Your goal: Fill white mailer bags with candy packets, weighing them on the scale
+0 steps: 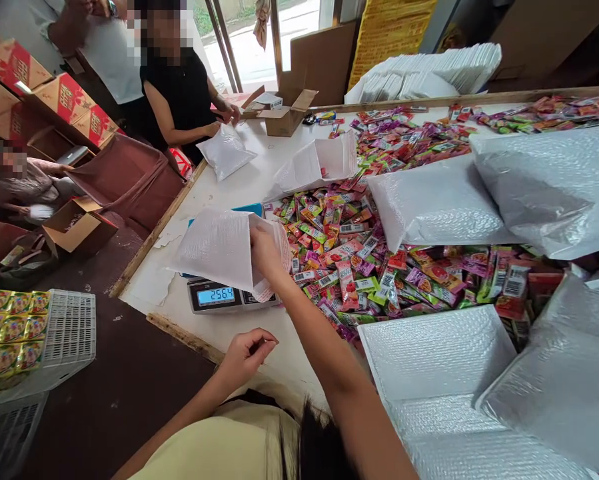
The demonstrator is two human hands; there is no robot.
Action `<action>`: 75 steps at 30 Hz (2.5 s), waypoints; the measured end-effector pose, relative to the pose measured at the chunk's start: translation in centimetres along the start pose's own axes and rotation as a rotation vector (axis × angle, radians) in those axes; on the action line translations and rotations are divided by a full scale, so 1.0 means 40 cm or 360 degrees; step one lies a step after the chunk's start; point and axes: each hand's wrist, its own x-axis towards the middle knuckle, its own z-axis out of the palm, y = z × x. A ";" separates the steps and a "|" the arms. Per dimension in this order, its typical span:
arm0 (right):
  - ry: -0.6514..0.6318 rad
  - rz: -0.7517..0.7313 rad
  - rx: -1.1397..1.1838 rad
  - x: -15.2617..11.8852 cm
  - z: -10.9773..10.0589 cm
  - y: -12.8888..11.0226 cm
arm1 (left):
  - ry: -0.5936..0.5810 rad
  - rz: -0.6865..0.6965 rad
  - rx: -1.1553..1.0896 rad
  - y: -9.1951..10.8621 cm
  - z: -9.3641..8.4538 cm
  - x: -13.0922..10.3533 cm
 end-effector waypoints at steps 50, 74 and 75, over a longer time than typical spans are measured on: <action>-0.0082 0.0271 0.0135 -0.032 -0.045 0.052 | -0.0164 -0.0284 -0.0341 -0.044 0.032 0.044; 0.0914 0.0720 0.0476 -0.353 -0.298 0.048 | -0.0274 -0.0140 0.0064 -0.045 0.047 0.017; 0.0912 0.0717 0.0457 -0.355 -0.298 0.049 | -0.0272 -0.0143 0.0068 -0.046 0.046 0.018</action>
